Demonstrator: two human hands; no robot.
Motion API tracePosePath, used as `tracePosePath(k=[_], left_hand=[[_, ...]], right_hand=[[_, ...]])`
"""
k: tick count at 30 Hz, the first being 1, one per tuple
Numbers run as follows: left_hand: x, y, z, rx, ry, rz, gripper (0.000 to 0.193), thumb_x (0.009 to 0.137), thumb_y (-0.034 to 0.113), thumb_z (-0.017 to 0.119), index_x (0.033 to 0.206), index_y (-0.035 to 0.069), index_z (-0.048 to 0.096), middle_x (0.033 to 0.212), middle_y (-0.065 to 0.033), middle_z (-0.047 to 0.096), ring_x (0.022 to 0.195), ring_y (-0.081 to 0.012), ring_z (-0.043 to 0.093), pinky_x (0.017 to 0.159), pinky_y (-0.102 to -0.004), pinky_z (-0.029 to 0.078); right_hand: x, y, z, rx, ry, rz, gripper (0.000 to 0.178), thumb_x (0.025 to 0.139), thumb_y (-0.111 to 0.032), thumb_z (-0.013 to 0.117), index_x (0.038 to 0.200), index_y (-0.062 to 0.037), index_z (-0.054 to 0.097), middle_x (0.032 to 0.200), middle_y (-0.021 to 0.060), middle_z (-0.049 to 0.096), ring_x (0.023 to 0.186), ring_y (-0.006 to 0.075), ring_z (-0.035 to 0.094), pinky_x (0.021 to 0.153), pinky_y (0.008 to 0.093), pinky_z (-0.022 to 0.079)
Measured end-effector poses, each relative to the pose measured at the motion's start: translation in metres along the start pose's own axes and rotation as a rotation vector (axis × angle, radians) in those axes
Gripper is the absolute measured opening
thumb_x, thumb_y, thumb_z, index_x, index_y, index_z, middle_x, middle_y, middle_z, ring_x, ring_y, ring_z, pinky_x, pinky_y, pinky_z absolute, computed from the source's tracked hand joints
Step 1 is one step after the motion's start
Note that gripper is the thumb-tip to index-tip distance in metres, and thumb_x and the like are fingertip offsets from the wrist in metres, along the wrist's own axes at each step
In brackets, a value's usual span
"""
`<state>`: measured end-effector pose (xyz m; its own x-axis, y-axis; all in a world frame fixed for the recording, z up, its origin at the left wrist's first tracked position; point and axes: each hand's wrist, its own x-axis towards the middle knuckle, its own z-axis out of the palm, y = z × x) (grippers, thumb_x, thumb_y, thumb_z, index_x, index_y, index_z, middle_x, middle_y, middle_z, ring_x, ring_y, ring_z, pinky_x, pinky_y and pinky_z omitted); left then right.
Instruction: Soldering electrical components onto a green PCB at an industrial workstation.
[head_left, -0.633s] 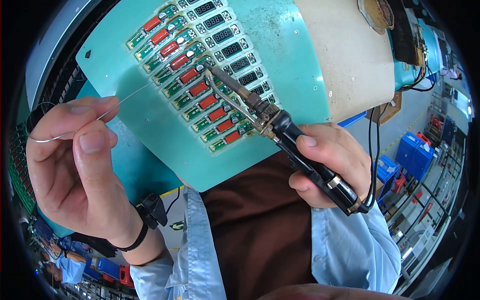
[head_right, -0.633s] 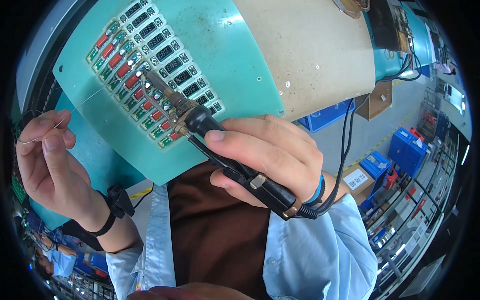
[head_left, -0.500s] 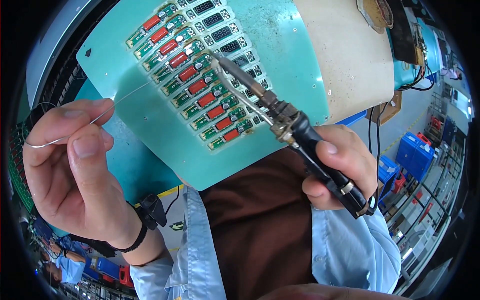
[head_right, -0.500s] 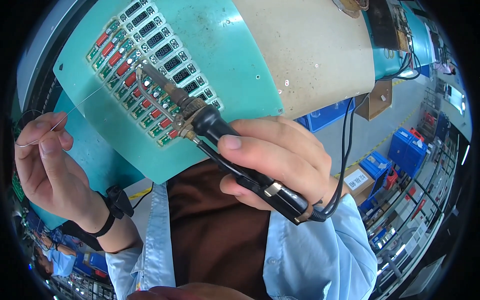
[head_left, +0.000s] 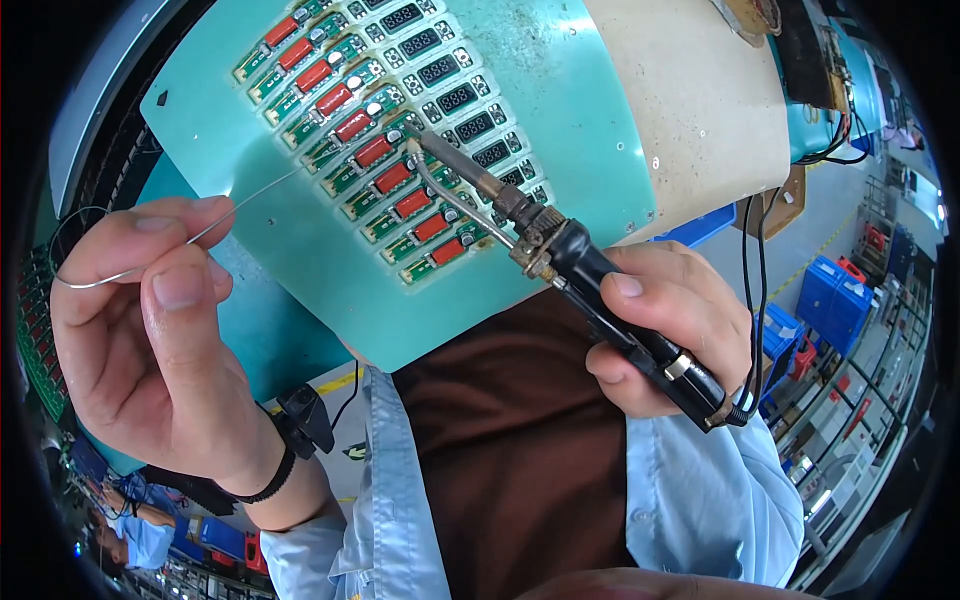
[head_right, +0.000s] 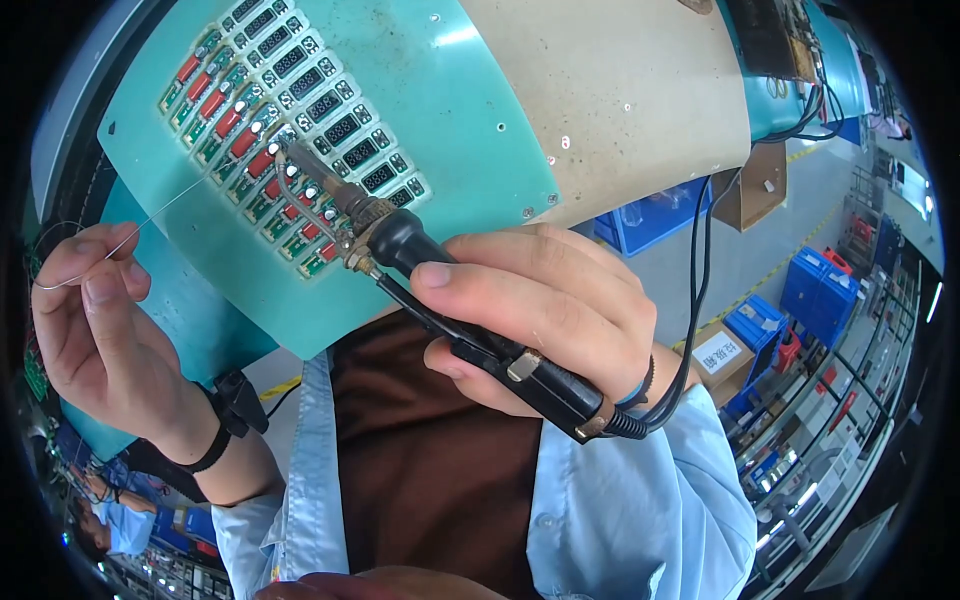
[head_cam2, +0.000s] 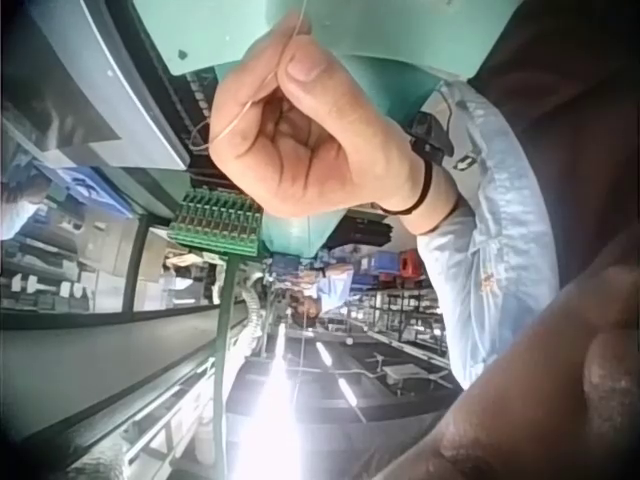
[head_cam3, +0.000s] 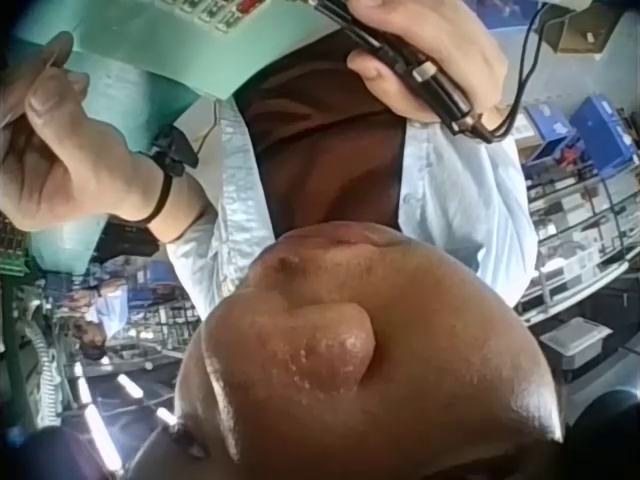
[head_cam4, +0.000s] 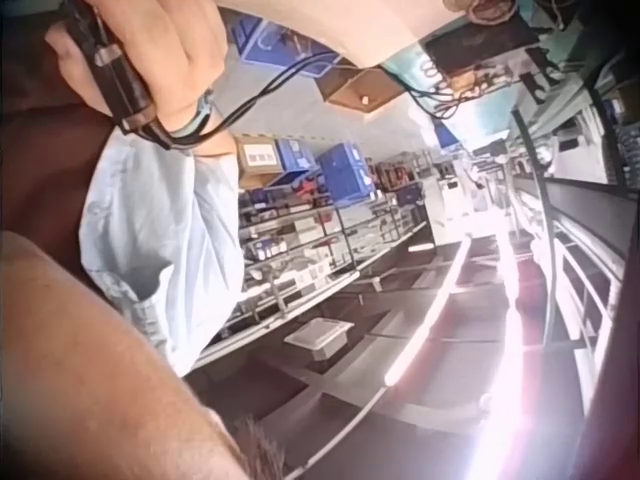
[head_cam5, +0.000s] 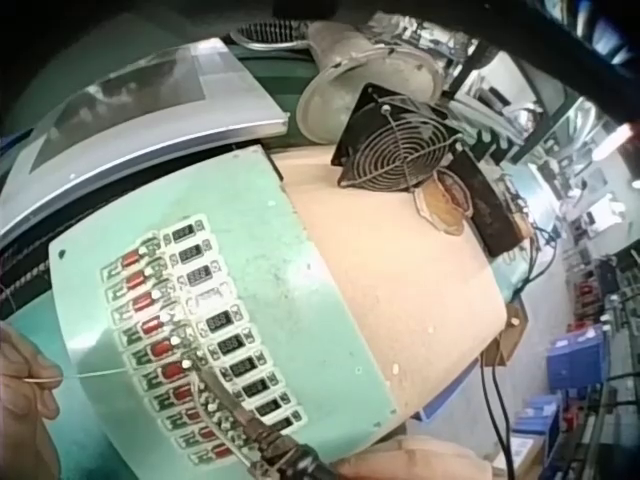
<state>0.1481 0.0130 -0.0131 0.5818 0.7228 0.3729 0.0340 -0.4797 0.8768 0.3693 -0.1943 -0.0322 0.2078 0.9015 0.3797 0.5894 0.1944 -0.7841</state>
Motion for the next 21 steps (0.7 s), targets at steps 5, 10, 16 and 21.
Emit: tracePosePath(k=[5, 10, 16, 21], left_hand=[[0.0013, 0.0031, -0.0016, -0.003, -0.03, -0.021, 0.011, 0.099, 0.0, 0.06, 0.108, -0.006, 0.062, 0.106, -0.0193, 0.066, 0.09, -0.0223, 0.067, 0.084, -0.0342, 0.057], [0.0003, 0.0009, -0.0028, 0.012, -0.018, -0.036, 0.011, 0.099, 0.0, 0.06, 0.107, -0.006, 0.062, 0.105, -0.0193, 0.067, 0.09, -0.0219, 0.067, 0.084, -0.0334, 0.057], [0.0007, -0.0002, -0.0028, 0.011, -0.025, -0.044, 0.011, 0.099, 0.0, 0.06, 0.107, -0.007, 0.061, 0.103, -0.0196, 0.067, 0.09, -0.0219, 0.067, 0.082, -0.032, 0.056], [0.0009, 0.0, -0.0008, 0.027, -0.028, -0.048, 0.011, 0.099, 0.0, 0.06, 0.107, -0.007, 0.061, 0.103, -0.0201, 0.067, 0.09, -0.0218, 0.068, 0.081, -0.0313, 0.056]], right_hand=[[0.003, -0.0007, 0.0, 0.014, -0.022, 0.02, 0.04, 0.082, -0.018, 0.084, 0.116, -0.0025, 0.071, 0.099, 0.0182, 0.072, 0.085, 0.0291, 0.073, 0.069, 0.0347, 0.057], [0.0029, -0.0009, 0.0008, 0.034, -0.029, 0.042, 0.041, 0.082, -0.018, 0.085, 0.117, -0.0025, 0.071, 0.099, 0.0184, 0.072, 0.086, 0.0297, 0.073, 0.07, 0.0356, 0.057], [0.0031, -0.0024, 0.0001, 0.037, -0.045, 0.061, 0.042, 0.082, -0.02, 0.085, 0.118, -0.0026, 0.07, 0.099, 0.0183, 0.072, 0.087, 0.0299, 0.073, 0.071, 0.0357, 0.057], [0.0019, 0.0031, -0.003, -0.004, -0.102, -0.018, 0.047, 0.087, -0.025, 0.081, 0.12, 0.0034, 0.064, 0.098, 0.0233, 0.071, 0.08, 0.0309, 0.072, 0.07, 0.0366, 0.056]])
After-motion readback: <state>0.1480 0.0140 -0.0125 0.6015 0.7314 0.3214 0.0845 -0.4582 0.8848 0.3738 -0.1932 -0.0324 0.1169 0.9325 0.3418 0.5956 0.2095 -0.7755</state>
